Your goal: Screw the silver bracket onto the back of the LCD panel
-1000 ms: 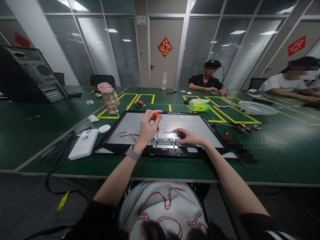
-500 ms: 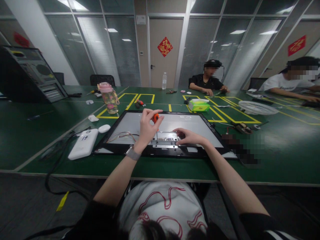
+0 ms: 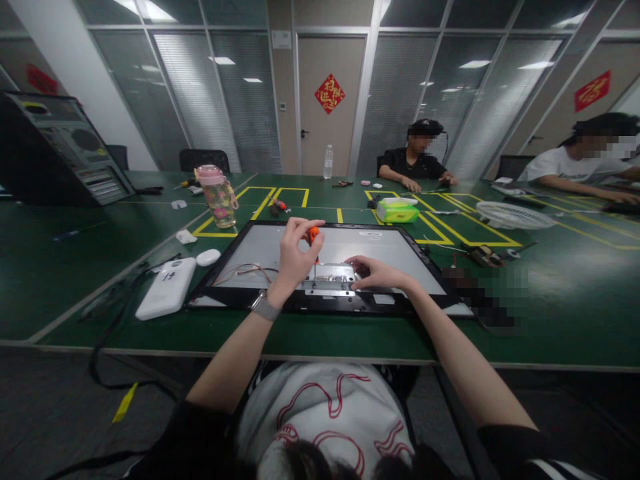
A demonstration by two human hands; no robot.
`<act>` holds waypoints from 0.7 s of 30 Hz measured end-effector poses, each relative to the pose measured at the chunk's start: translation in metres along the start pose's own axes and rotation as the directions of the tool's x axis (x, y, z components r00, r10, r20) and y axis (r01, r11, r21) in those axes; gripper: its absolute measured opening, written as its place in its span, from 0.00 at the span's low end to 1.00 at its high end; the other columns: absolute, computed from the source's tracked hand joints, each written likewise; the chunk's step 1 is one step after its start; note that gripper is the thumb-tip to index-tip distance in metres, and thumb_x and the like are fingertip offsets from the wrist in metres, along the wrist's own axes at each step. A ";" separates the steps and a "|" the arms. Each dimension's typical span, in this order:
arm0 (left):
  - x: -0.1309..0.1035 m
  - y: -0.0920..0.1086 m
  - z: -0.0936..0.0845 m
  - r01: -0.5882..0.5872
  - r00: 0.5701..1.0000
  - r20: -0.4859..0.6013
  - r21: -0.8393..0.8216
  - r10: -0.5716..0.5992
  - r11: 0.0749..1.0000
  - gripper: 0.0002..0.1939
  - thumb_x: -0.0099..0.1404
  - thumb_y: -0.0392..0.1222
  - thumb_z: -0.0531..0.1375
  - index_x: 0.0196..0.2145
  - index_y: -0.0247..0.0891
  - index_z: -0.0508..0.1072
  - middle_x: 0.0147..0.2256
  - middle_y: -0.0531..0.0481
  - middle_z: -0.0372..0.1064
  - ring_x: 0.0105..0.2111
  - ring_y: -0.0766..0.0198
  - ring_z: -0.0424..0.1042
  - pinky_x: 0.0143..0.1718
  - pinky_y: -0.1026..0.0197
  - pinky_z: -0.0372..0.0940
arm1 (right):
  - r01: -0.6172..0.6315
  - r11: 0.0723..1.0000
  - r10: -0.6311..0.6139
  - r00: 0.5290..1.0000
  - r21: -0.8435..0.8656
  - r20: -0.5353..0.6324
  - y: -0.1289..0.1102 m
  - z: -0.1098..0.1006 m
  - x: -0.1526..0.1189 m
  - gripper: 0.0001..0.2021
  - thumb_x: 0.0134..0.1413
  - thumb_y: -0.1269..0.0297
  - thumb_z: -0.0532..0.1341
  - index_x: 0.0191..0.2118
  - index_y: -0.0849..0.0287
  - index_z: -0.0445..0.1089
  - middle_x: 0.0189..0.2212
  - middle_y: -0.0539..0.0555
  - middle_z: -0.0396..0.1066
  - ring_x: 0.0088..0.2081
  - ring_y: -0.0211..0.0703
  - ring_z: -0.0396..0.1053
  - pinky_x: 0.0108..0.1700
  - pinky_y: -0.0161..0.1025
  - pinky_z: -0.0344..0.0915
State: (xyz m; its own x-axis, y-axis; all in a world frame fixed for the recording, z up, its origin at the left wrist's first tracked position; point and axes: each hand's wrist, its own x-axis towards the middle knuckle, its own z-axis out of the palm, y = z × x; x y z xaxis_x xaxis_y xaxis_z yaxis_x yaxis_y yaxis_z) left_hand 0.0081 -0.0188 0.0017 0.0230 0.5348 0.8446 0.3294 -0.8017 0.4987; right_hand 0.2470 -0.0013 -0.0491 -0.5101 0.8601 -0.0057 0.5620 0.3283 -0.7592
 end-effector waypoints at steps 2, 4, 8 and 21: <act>0.000 -0.001 0.000 0.031 0.998 0.048 -0.050 -0.029 0.998 0.12 0.65 0.35 0.54 0.43 0.40 0.74 0.35 0.49 0.66 0.34 0.66 0.67 0.35 0.63 0.66 | -0.001 1.000 0.001 1.000 -0.003 0.001 -0.001 0.000 0.000 0.35 0.39 0.53 0.69 0.55 0.59 0.64 0.39 0.53 0.65 0.42 0.46 0.64 0.47 0.43 0.63; 0.000 -0.003 0.000 0.055 0.997 0.052 -0.060 -0.052 0.997 0.12 0.64 0.35 0.55 0.44 0.40 0.74 0.34 0.50 0.66 0.32 0.67 0.67 0.34 0.64 0.66 | -0.006 1.000 0.006 1.000 0.000 0.005 -0.001 0.000 0.000 0.35 0.39 0.53 0.69 0.55 0.59 0.63 0.39 0.53 0.65 0.41 0.45 0.64 0.47 0.43 0.63; 0.000 -0.007 0.002 0.071 0.997 -0.016 0.014 -0.071 0.997 0.11 0.60 0.39 0.62 0.42 0.40 0.75 0.35 0.50 0.65 0.31 0.69 0.67 0.33 0.65 0.66 | -0.005 1.000 0.005 1.000 0.009 0.008 -0.001 0.000 -0.001 0.35 0.39 0.54 0.69 0.55 0.59 0.63 0.38 0.53 0.64 0.41 0.44 0.63 0.46 0.42 0.63; 0.001 -0.004 0.001 0.060 0.998 -0.033 0.036 -0.059 0.998 0.10 0.60 0.37 0.62 0.41 0.39 0.75 0.36 0.49 0.67 0.33 0.68 0.68 0.32 0.66 0.67 | 0.009 1.000 -0.009 1.000 -0.011 0.000 0.002 0.000 0.000 0.35 0.40 0.54 0.70 0.55 0.58 0.64 0.39 0.53 0.65 0.42 0.45 0.64 0.47 0.43 0.63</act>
State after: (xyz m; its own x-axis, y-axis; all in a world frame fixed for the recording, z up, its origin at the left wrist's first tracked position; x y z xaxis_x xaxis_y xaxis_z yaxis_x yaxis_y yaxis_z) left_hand 0.0073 -0.0146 0.0003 -0.0281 0.5721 0.8197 0.3639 -0.7579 0.5414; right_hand 0.2482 -0.0008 -0.0505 -0.5154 0.8569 0.0013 0.5645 0.3407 -0.7519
